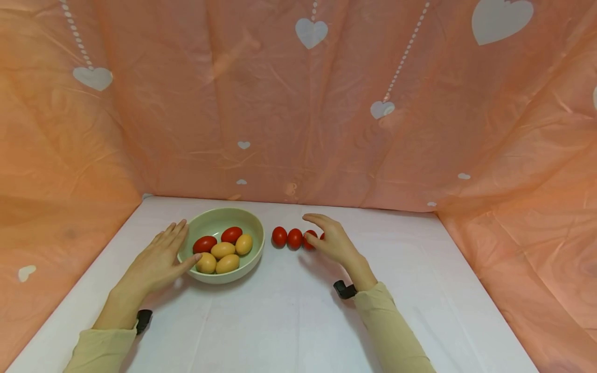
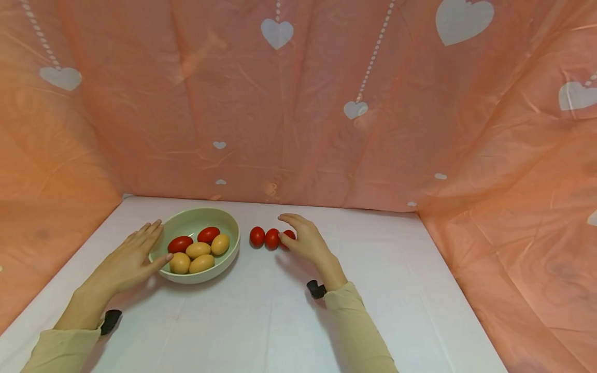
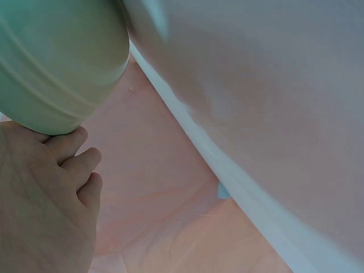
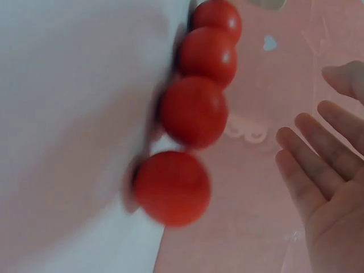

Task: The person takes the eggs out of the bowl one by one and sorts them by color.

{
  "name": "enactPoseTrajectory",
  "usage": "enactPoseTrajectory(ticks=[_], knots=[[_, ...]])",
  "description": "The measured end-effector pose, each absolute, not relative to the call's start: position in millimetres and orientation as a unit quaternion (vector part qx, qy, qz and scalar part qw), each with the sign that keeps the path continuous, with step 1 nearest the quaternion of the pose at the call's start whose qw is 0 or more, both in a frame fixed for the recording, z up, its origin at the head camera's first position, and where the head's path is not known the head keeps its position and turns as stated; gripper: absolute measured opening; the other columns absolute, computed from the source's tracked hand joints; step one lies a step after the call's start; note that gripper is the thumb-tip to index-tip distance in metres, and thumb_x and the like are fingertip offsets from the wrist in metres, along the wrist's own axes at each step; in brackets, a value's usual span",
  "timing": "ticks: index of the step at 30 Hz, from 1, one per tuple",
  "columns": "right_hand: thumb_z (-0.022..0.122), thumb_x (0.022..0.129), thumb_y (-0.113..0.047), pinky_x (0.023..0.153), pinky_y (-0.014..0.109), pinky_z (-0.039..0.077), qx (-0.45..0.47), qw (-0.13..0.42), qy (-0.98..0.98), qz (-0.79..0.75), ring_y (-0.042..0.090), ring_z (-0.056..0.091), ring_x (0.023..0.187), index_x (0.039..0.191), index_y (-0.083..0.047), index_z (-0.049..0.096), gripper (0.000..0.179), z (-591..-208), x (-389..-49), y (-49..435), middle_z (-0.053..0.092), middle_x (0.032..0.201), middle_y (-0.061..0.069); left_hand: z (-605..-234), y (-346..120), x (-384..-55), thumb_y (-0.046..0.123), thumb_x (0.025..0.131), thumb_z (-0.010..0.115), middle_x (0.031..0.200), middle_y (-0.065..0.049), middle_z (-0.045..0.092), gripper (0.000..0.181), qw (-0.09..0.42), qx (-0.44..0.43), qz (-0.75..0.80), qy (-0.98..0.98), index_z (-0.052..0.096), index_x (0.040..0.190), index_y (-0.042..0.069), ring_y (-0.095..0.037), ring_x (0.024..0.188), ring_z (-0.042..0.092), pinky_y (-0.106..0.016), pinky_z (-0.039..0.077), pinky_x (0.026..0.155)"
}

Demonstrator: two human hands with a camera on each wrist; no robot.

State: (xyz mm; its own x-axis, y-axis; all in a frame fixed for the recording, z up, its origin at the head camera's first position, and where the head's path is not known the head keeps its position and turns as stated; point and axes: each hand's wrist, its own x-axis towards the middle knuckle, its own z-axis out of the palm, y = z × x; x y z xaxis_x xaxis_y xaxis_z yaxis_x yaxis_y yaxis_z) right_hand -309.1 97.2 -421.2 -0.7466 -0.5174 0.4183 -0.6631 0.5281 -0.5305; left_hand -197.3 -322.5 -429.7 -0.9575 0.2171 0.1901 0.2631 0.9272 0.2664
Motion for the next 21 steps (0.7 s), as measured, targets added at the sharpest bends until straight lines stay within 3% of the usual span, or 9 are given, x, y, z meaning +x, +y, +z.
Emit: enactPoseTrajectory(ticks=[8, 21], knots=[[0.073, 0.096, -0.012, 0.103, 0.043, 0.056, 0.386, 0.101, -0.851, 0.341, 0.033, 0.067, 0.120, 0.136, -0.001, 0.066, 0.043, -410.4, -312.6, 62.0, 0.066, 0.140, 0.014, -429.7, -323.4, -197.6, 0.055, 0.101, 0.059, 0.165, -0.032, 0.024, 0.094, 0.079, -0.123, -0.145, -0.979, 0.027, 0.158, -0.013, -0.053, 0.152, 0.022, -0.066, 0.022, 0.123], [0.072, 0.098, -0.015, 0.098, 0.038, 0.058, 0.445, 0.052, -0.844, 0.294, 0.033, 0.069, 0.113, 0.137, -0.001, 0.064, 0.042, -392.5, -312.5, 7.2, 0.067, 0.136, 0.014, -429.0, -321.8, -196.3, 0.055, 0.101, 0.059, 0.166, -0.031, 0.023, 0.094, 0.076, -0.120, -0.149, -0.979, 0.026, 0.158, -0.012, -0.052, 0.152, 0.022, -0.065, 0.021, 0.123]])
